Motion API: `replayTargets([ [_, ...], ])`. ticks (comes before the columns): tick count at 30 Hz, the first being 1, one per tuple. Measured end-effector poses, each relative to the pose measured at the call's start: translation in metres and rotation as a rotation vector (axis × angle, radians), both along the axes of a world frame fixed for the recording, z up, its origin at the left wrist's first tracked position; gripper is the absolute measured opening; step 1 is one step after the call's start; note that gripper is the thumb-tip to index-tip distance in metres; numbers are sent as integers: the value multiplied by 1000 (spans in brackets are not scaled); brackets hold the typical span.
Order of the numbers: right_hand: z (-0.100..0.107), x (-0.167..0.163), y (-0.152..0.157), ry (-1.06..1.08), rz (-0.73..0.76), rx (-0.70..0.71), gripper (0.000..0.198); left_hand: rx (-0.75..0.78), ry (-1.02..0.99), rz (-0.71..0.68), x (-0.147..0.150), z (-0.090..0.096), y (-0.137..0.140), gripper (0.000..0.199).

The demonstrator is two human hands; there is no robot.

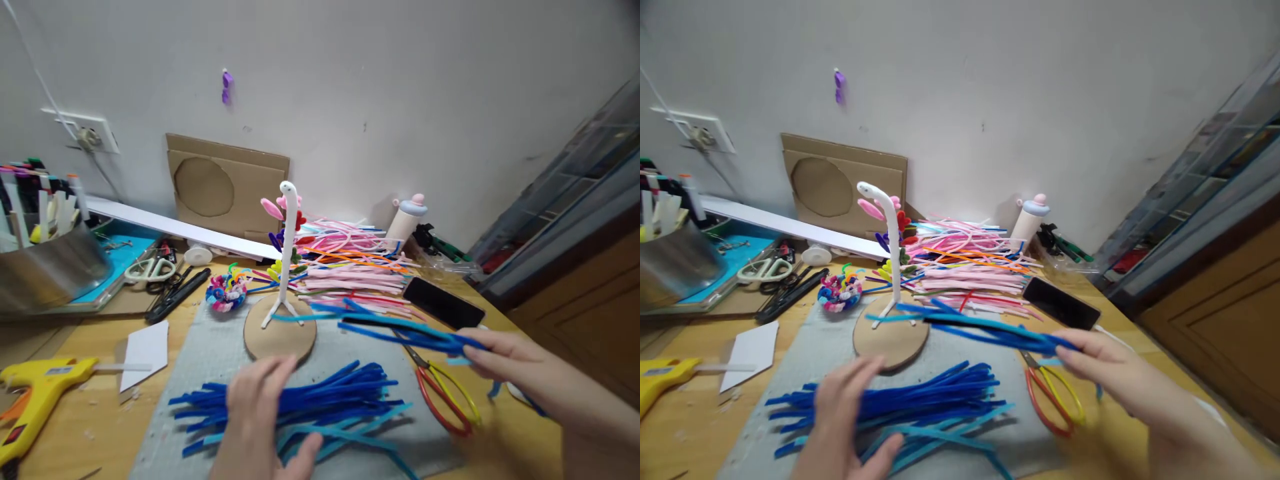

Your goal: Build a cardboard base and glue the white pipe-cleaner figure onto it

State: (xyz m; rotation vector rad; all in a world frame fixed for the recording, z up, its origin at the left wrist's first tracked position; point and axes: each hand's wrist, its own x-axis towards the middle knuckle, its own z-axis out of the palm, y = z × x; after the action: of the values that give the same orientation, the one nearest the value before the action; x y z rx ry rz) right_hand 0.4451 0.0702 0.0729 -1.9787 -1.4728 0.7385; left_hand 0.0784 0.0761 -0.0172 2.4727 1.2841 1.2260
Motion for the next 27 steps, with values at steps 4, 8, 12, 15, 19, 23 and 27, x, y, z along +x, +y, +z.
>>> replayTargets([
  [4,-28,-46,0,366,280,-202,48,427,-258,194,-8,29,-2,67],
  [8,-34,-90,10,541,457,-320,42,352,188,42,-18,46,6,32],
  [12,-36,-115,29,651,582,-537,47,158,262,-92,-25,43,17,19],
  [15,-46,-125,43,743,653,-695,44,26,342,-146,-30,35,21,16],
  [19,-62,-137,52,832,701,-801,38,-108,433,-194,-33,29,21,28],
  [23,-75,-146,52,764,679,-774,36,-356,495,-219,-31,26,23,17],
  [27,-85,-150,51,722,660,-784,34,-463,528,-206,-29,15,26,19],
])
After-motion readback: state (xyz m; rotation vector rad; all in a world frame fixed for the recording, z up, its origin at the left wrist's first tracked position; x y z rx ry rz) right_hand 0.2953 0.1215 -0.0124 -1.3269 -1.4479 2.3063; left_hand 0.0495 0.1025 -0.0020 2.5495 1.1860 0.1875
